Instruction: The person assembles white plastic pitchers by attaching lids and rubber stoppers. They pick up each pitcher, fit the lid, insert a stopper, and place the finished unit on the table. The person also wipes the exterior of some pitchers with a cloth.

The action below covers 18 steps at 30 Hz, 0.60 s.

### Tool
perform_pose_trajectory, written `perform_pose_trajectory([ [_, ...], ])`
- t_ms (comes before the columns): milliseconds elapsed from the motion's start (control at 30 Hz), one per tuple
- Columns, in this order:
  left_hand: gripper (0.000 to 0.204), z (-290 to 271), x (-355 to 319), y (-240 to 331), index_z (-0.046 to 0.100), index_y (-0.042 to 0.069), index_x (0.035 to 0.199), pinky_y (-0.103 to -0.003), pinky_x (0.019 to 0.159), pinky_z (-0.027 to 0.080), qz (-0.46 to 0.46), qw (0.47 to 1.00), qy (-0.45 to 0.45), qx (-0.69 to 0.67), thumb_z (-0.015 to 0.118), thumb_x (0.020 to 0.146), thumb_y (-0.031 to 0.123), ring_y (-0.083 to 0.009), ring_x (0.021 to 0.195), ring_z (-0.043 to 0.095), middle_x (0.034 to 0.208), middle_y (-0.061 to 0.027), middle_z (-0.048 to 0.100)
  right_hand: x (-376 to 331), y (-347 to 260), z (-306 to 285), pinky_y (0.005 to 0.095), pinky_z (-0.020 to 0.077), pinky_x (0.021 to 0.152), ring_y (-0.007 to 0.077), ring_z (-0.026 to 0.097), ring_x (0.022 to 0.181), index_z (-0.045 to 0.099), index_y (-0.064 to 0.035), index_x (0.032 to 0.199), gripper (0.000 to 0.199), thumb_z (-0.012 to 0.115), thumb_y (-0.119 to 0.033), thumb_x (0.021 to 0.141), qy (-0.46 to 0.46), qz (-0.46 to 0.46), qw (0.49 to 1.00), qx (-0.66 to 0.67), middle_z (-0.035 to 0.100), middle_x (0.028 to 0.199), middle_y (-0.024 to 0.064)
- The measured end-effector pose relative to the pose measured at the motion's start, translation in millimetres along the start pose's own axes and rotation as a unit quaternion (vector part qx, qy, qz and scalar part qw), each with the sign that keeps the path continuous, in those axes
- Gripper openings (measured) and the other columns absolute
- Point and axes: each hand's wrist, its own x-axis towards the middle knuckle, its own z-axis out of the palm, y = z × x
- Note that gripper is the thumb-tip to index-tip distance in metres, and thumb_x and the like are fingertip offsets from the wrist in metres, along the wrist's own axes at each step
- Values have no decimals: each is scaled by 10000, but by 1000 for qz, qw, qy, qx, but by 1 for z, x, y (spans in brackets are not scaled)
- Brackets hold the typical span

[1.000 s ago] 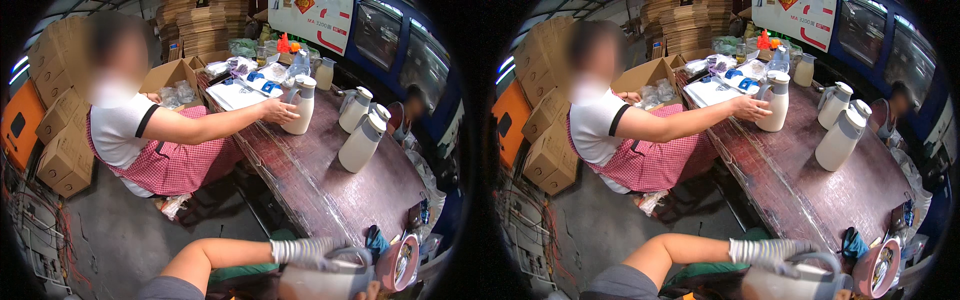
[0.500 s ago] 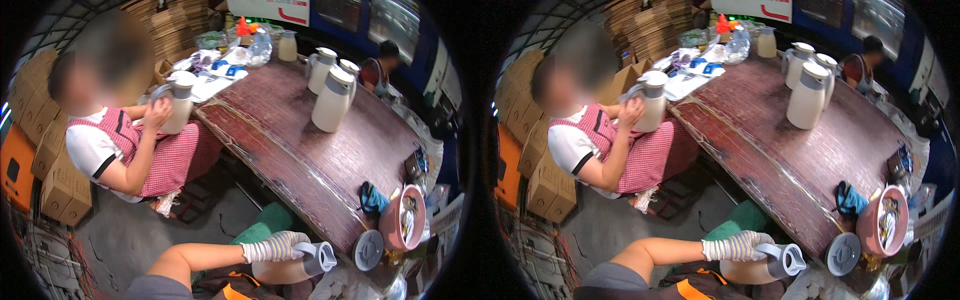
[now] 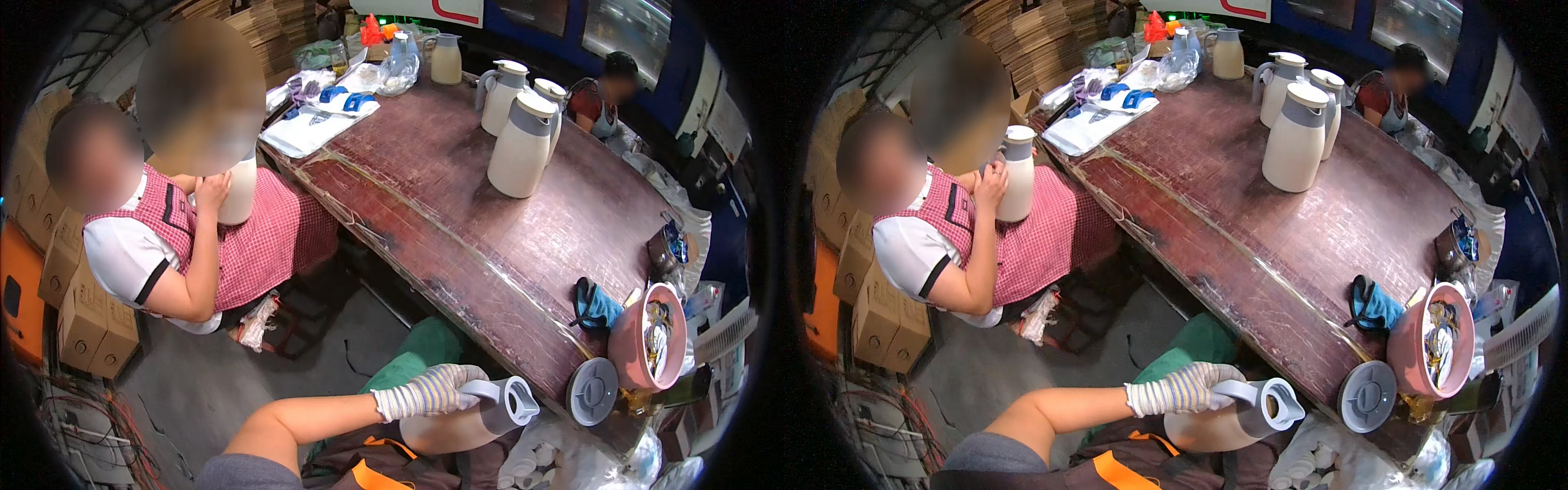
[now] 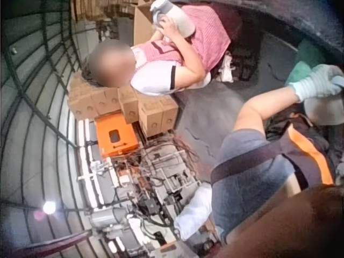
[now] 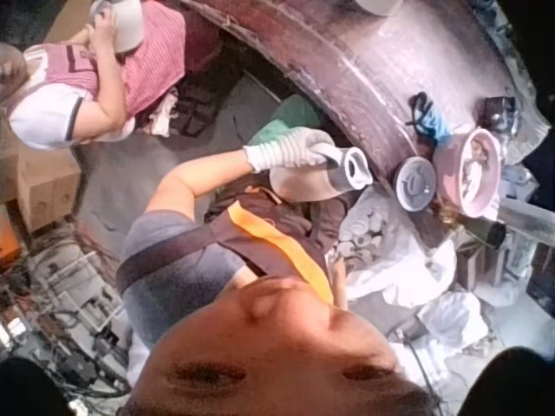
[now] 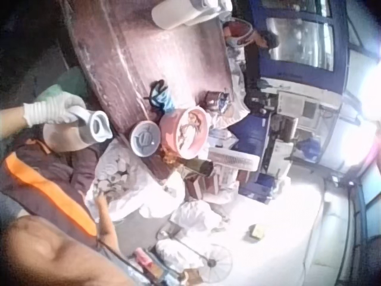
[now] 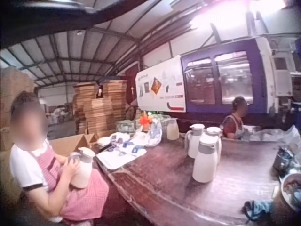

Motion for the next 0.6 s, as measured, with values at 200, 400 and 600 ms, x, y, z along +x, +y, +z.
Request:
perform_pose_trajectory([
  [200, 342, -11, -15, 20, 583, 52, 1166, -276, 819, 449, -5, 999, -20, 45, 651, 832, 79, -134, 863, 554, 945, -35, 638, 22, 45, 42, 518, 478, 797, 442, 545, 1026, 613, -174, 1149, 274, 549, -226, 888, 25, -116, 993, 5, 587, 1081, 244],
  [400, 356, -14, -10, 0, 589, 31, 1164, -283, 889, 442, 11, 1000, -4, -27, 656, 815, 58, -137, 945, 573, 996, -51, 651, 6, -8, 10, 492, 483, 804, 415, 557, 1015, 536, -139, 1209, 371, 601, -237, 857, 44, -38, 998, 36, 580, 1092, 245],
  [600, 346, -9, -10, -1, 595, 57, 1168, -216, 713, 447, 39, 999, 5, 12, 648, 828, 25, -79, 767, 533, 887, 25, 603, -12, -89, -74, 467, 489, 812, 388, 570, 1005, 460, -104, 1268, 504, 653, -248, 826, 130, -50, 973, 182, 572, 1104, 246],
])
